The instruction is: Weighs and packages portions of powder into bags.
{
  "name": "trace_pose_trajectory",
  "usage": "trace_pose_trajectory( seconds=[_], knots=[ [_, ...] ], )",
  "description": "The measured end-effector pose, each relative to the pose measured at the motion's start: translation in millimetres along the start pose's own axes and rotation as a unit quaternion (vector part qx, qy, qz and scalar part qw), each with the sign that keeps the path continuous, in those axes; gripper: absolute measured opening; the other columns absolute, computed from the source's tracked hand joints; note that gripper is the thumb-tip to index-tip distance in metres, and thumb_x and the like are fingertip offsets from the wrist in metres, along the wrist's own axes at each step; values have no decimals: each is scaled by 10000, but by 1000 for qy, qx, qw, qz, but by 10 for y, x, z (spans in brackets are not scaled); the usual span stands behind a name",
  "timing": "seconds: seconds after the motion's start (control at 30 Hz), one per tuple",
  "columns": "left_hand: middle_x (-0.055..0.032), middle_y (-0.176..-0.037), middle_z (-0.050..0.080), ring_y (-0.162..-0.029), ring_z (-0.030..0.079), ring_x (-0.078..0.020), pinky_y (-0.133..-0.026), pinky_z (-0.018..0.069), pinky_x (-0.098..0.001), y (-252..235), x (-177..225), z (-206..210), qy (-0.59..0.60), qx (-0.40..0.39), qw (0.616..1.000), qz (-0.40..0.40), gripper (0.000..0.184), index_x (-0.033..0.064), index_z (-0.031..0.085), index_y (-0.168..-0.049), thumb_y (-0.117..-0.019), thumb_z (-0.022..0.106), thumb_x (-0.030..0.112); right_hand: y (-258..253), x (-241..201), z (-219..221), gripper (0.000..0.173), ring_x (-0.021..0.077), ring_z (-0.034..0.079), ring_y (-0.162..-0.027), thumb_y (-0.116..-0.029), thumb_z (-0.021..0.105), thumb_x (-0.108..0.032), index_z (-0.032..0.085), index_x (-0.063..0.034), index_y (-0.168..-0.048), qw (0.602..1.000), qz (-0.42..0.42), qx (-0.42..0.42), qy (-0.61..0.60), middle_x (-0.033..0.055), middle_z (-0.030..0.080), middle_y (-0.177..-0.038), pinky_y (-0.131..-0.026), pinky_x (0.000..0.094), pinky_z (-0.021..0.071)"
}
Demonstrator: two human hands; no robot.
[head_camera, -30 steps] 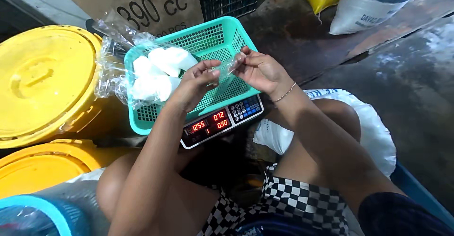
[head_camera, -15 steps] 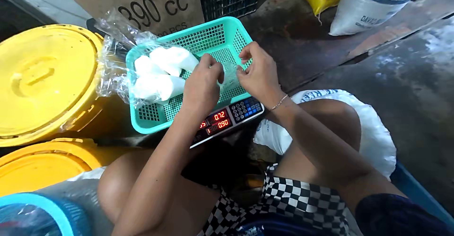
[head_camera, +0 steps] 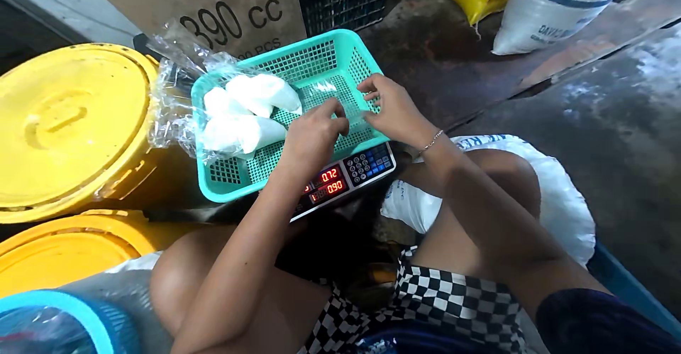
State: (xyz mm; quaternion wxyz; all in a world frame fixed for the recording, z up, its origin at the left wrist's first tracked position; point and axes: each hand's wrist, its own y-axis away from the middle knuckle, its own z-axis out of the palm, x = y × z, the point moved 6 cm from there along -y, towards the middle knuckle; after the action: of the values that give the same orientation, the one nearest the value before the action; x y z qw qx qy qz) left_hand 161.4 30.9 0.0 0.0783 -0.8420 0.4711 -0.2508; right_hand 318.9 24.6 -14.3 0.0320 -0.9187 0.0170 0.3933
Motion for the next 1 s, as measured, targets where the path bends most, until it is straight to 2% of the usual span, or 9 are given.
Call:
trace_pose_trajectory(
  seconds=[0.1,0.2,0.33,0.43,0.5,0.63,0.7,0.77,1.0],
  knots=[
    [-187,-1174,677,-906,693,-338,-797,572,-522,-41,-62,42,29,-57,994,-91,170,23,767,-1006,-917,650,-62,41,-54,2,343,330,595,-1118,-819,713,96,579,30,-1127,997,-71,-33,2,232,523,-1259,-869,423,554],
    [-173,-1145,671,-822,669,-260,-737,576,-428,-66,-83,-15,62,-51,991,-110,195,10,761,-1034,-877,670,-62,96,-189,51,273,333,551,-1234,-807,600,174,747,-31,-910,980,-196,-31,17,168,622,-1266,-992,518,490],
    [-164,-1129,687,-793,666,-267,-702,578,-463,-38,-23,-73,58,-50,993,-93,207,5,755,-1026,-855,681,-87,221,-334,177,322,407,316,-1504,-857,649,111,824,-136,-968,969,-175,-60,166,98,580,-1469,-1119,746,254],
    [-136,-1101,697,-742,652,-223,-650,570,-435,14,-92,-71,92,-58,989,-100,190,23,749,-1032,-853,716,-33,449,-333,-116,207,345,451,-1422,-885,634,50,784,-91,-861,971,-220,24,87,107,678,-1273,-1086,678,327],
    [-133,-1112,707,-763,667,-200,-672,580,-419,64,-163,-57,118,-69,985,-109,204,22,750,-1042,-843,736,66,732,-97,-550,205,333,502,-1362,-904,576,38,751,-43,-973,974,-209,82,31,145,651,-1286,-1058,603,398],
    [-148,-1129,687,-767,651,-143,-709,570,-359,103,-261,-68,127,-108,968,-189,320,11,728,-1084,-817,821,159,1562,1050,-1399,181,307,666,-1060,-959,570,36,702,65,-1079,984,24,151,90,201,689,-1110,-964,451,541],
    [-157,-1163,669,-783,642,-120,-722,562,-326,75,-213,-102,114,-140,958,-224,385,7,714,-1131,-803,847,159,2153,1913,-1481,153,385,689,-945,-976,618,-60,708,64,-980,957,224,91,158,235,701,-979,-867,579,544],
    [-170,-1172,656,-798,646,-110,-743,567,-307,25,-127,-145,99,-176,948,-247,464,-15,692,-1179,-788,869,160,2777,2628,-1285,251,482,664,-1045,-968,683,-180,717,61,-1028,893,413,-32,176,288,694,-1058,-897,707,501],
    [-188,-1112,669,-811,656,-142,-768,572,-331,-111,-3,-116,59,-194,947,-248,341,-35,711,-1095,-889,791,224,3520,3210,-462,187,466,591,-1205,-980,637,-64,716,77,-1075,857,471,-44,205,281,653,-1215,-1041,624,440]
  ],
)
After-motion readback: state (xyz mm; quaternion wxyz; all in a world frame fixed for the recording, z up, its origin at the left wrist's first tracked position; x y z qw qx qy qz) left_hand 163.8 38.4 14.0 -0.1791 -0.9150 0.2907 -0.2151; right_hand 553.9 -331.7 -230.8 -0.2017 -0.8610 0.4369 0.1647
